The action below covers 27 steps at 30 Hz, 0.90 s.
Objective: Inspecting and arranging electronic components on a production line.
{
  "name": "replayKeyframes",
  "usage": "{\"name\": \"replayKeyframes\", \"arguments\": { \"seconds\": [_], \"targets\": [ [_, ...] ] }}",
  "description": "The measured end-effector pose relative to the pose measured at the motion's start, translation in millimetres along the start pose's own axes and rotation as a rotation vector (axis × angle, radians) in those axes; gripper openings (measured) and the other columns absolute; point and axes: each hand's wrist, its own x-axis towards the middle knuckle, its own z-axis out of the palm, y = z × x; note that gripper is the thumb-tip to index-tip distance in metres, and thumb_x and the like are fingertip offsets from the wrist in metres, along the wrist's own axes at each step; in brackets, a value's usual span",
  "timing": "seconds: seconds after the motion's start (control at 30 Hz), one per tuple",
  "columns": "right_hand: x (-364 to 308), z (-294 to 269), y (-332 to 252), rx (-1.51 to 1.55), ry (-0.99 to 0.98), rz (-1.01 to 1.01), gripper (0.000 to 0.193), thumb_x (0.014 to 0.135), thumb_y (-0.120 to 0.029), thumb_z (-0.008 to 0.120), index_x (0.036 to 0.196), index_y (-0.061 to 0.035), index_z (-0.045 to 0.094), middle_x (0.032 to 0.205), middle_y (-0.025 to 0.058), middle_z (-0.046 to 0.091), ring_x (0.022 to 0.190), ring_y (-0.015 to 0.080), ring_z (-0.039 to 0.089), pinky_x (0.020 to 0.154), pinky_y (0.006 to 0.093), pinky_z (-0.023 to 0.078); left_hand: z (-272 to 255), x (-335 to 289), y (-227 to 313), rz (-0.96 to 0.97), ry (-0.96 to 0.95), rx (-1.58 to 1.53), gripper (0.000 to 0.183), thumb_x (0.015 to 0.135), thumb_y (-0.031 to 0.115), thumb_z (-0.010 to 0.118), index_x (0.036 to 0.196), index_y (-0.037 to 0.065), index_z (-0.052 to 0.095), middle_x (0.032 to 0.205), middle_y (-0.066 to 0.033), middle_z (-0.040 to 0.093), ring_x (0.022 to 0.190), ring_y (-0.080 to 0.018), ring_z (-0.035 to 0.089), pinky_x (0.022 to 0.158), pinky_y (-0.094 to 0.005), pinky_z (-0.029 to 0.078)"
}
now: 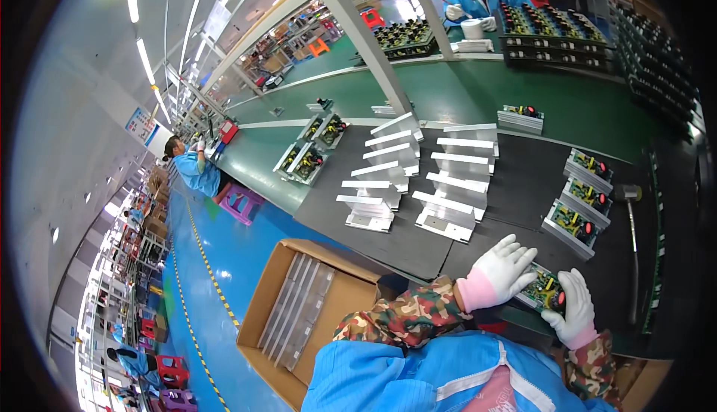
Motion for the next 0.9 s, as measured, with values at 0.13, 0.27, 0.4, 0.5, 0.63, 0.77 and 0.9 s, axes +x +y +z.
{"name": "replayKeyframes", "arguments": {
  "seconds": [0.13, 0.27, 0.4, 0.5, 0.63, 0.77, 0.9],
  "targets": [
    [-13, 6, 11, 0.031, -0.072, 0.037, 0.09, 0.086, -0.065, 0.062, 0.142, 0.0038, 0.047, 0.143, 0.0217, 0.053, 0.136, 0.0437, 0.047, 0.117, 0.0503, 0.034, -11, 1, -19, -0.057, -0.014, -0.312, 0.047, 0.103, 0.031, 0.047, 0.138, -0.001, 0.053, 0.136, -0.0209, 0.059, 0.13, -0.0337, 0.055, 0.119, -0.0446, 0.033],
    [-12, -1, -5, 0.124, -0.096, 0.198, 0.089, 0.088, -0.061, 0.061, 0.144, 0.0052, 0.044, 0.145, 0.0226, 0.05, 0.138, 0.043, 0.045, 0.119, 0.0489, 0.031, -15, -11, -42, -0.152, -0.078, -0.491, 0.05, 0.107, 0.032, 0.039, 0.146, 0.001, 0.047, 0.15, -0.019, 0.047, 0.142, -0.0305, 0.042, 0.123, -0.0431, 0.026],
    [-7, 13, -18, 0.319, 0.148, 0.324, 0.086, 0.099, -0.064, 0.039, 0.151, 0.0046, 0.038, 0.154, 0.0212, 0.04, 0.146, 0.038, 0.035, 0.121, 0.0428, 0.027, 12, -20, -42, -0.102, -0.177, -0.746, 0.058, 0.11, 0.037, 0.022, 0.155, 0.003, 0.036, 0.165, -0.0141, 0.026, 0.154, -0.0275, 0.021, 0.126, -0.0397, 0.015],
    [16, 21, -27, 0.596, 0.271, 0.404, 0.08, 0.102, -0.06, 0.031, 0.149, 0.0038, 0.039, 0.154, 0.0193, 0.038, 0.145, 0.0348, 0.032, 0.122, 0.038, 0.022, 5, -22, -23, -0.391, -0.17, -0.93, 0.052, 0.109, 0.027, 0.031, 0.153, -0.001, 0.037, 0.162, -0.0147, 0.034, 0.15, -0.0255, 0.032, 0.125, -0.0388, 0.021],
    [30, 33, -23, 0.538, 0.369, 0.345, 0.078, 0.102, -0.064, 0.025, 0.145, -0.0023, 0.048, 0.152, 0.0158, 0.044, 0.148, 0.0313, 0.028, 0.125, 0.0444, 0.01, 15, -27, -35, -0.413, -0.039, -1.181, 0.087, 0.105, 0.061, 0.003, 0.157, -0.007, 0.02, 0.166, -0.0209, 0.018, 0.155, -0.0302, 0.014, 0.127, -0.0396, 0.005],
    [29, 34, -29, 0.438, 0.375, 0.372, 0.077, 0.102, -0.064, 0.025, 0.145, -0.0041, 0.048, 0.152, 0.015, 0.045, 0.149, 0.0313, 0.027, 0.126, 0.0457, 0.005, 0, -17, -17, -0.489, -0.054, -1.185, 0.088, 0.105, 0.061, 0.002, 0.157, -0.008, 0.019, 0.166, -0.0229, 0.017, 0.155, -0.0304, 0.014, 0.127, -0.0401, 0.005],
    [32, 27, -38, 0.379, 0.31, 0.403, 0.085, 0.101, -0.068, 0.019, 0.148, -0.0017, 0.044, 0.155, 0.0162, 0.041, 0.151, 0.0303, 0.023, 0.126, 0.0456, 0.001, 6, -21, -18, -0.491, -0.022, -1.169, 0.087, 0.105, 0.06, 0.002, 0.157, -0.008, 0.016, 0.166, -0.0239, 0.015, 0.155, -0.031, 0.013, 0.127, -0.0404, 0.006]
  ]
}}
